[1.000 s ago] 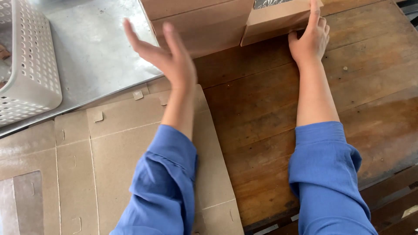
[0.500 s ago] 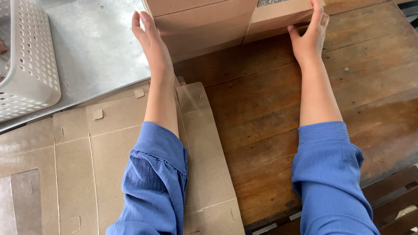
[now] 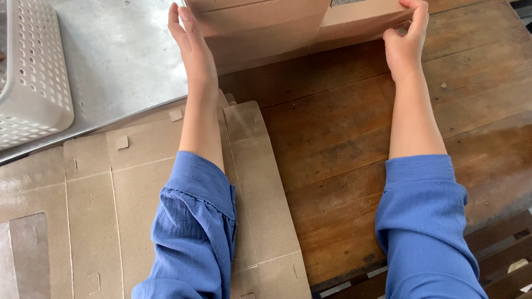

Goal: Assembling cardboard boxes by folding flat sheets along pre-scored lines at a wooden table.

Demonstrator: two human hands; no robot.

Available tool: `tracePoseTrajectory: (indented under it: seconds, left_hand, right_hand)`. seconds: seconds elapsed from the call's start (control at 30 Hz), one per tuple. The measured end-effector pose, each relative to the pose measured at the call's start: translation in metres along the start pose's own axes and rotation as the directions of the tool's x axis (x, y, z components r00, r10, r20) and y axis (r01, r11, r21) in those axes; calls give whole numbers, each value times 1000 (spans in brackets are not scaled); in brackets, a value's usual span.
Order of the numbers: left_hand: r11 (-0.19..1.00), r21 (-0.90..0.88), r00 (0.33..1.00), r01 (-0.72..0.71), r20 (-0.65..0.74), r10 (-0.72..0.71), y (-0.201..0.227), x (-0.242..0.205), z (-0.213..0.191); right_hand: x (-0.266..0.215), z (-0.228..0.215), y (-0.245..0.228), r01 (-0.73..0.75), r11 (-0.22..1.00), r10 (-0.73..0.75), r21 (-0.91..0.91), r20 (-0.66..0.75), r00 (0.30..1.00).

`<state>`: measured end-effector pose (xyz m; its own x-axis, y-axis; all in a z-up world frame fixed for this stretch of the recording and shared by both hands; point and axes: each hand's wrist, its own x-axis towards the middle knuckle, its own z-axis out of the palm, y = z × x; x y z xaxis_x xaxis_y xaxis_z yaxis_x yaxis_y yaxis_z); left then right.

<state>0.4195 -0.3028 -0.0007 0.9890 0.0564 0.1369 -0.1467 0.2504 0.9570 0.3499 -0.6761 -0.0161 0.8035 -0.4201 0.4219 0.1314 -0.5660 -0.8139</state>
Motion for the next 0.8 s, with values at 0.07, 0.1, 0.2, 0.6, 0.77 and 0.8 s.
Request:
tracePoseTrajectory:
  seconds: [0.07, 0.1, 0.2, 0.6, 0.77, 0.8]
  left_hand:
    - [1000, 27, 1000, -14, 12, 14, -5, 2, -1]
    - [998, 53, 999, -31, 23, 30, -8, 4, -2]
    - [993, 80, 995, -89, 43, 86, -17, 6, -1]
    - [873, -11, 811, -488, -376, 449, -22, 5, 21]
    - [800, -155, 798, -579, -311, 517, 74, -73, 54]
    - [768, -43, 752, -638, -250, 610, 92, -93, 61]
  right_hand:
    - [0, 0, 1, -9, 1000, 9, 2, 2, 1000]
    - [1, 0, 1, -17, 1000, 17, 5, 4, 1000]
    - [4, 2, 14, 39, 999, -39, 3, 1, 999]
    - [-5, 10, 65, 83, 996, -76, 40, -153, 985]
    - [-39, 11, 76, -4, 997, 28, 75, -318, 948]
    - [-56, 8, 55, -171, 984, 179, 53, -342, 923]
